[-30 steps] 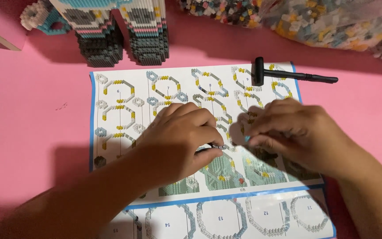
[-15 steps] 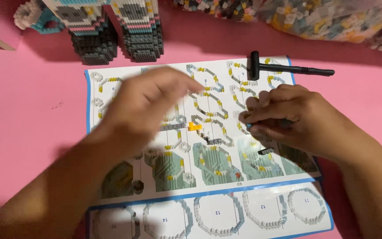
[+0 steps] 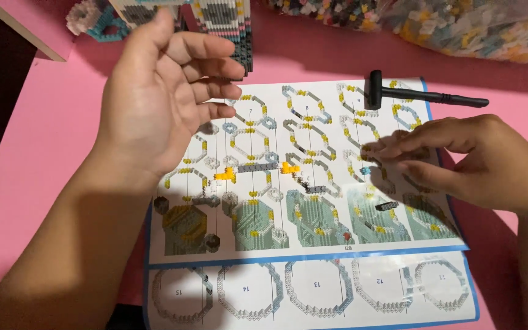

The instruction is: Assembling a robot figure using small plastic building blocks following an instruction manual.

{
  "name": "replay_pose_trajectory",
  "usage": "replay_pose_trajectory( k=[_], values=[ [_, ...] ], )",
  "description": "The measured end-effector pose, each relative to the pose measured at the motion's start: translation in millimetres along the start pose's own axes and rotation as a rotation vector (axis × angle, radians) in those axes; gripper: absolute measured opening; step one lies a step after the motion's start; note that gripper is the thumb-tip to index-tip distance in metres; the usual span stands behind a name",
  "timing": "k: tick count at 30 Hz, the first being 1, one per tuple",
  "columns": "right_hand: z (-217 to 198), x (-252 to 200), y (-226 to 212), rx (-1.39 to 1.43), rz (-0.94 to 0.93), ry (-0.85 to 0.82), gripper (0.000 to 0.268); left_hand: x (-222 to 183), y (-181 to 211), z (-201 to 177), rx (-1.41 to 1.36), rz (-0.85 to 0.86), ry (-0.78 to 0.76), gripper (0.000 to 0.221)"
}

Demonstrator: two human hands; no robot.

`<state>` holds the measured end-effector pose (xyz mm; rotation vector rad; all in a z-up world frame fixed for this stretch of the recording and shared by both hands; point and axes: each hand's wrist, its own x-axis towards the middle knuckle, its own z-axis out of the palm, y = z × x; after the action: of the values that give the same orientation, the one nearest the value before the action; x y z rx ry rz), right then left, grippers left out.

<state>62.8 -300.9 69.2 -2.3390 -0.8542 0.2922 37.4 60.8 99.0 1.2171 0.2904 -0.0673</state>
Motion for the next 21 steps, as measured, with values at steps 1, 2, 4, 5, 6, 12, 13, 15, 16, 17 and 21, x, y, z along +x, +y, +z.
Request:
replay_pose_trajectory(
  k=[1,2,4,5,6,12,13,15,16,17,21],
  values=[
    [-0.9,-1.6,1.5,0.053,0.062,-0.004,0.033,0.0,-0.1,0.0,0.033,-0.008,0.003,0.059],
    [-0.8,-2.9,4.7,0.052,0.062,-0.005,0.033,-1.3,-0.1,1.2,0.032,-0.007,0.004,0.059],
    [-0.1,-5.0,11.5,-0.010,0.126,0.022,0.033,-4.1,0.1,3.2,0.201,-0.022,-0.016,0.048],
    [0.2,-6.1,12.2,-0.010,0.124,0.021,0.033,-7.3,2.0,3.8,0.201,-0.021,-0.014,0.048],
    [0.3,-7.2,12.9,0.009,0.105,0.034,0.035,-10.4,3.9,4.6,0.425,-0.020,-0.075,0.032],
    [-14.4,-16.2,24.8,-0.062,0.023,-0.007,0.026,-11.2,-15.2,3.6,1.173,0.166,-0.392,0.022],
    [-18.0,-18.1,29.2,-0.061,0.036,-0.065,0.026,-8.3,-21.0,1.3,1.329,0.259,-0.477,0.028],
    [-19.3,-18.7,27.7,-0.122,0.053,-0.140,0.034,-3.7,-29.9,3.5,1.441,0.242,-0.514,0.033],
    [-19.9,-18.6,27.0,-0.177,0.065,-0.220,0.043,-1.4,-34.0,4.5,1.556,0.218,-0.541,0.039],
    [-17.2,-12.7,11.3,-0.179,0.068,-0.214,0.043,-0.3,-36.5,4.0,1.557,0.225,-0.545,0.039],
    [-1.9,2.6,-11.4,-0.012,-0.158,-0.250,0.016,3.2,-43.5,2.7,1.598,0.320,-0.604,0.048]
  ],
)
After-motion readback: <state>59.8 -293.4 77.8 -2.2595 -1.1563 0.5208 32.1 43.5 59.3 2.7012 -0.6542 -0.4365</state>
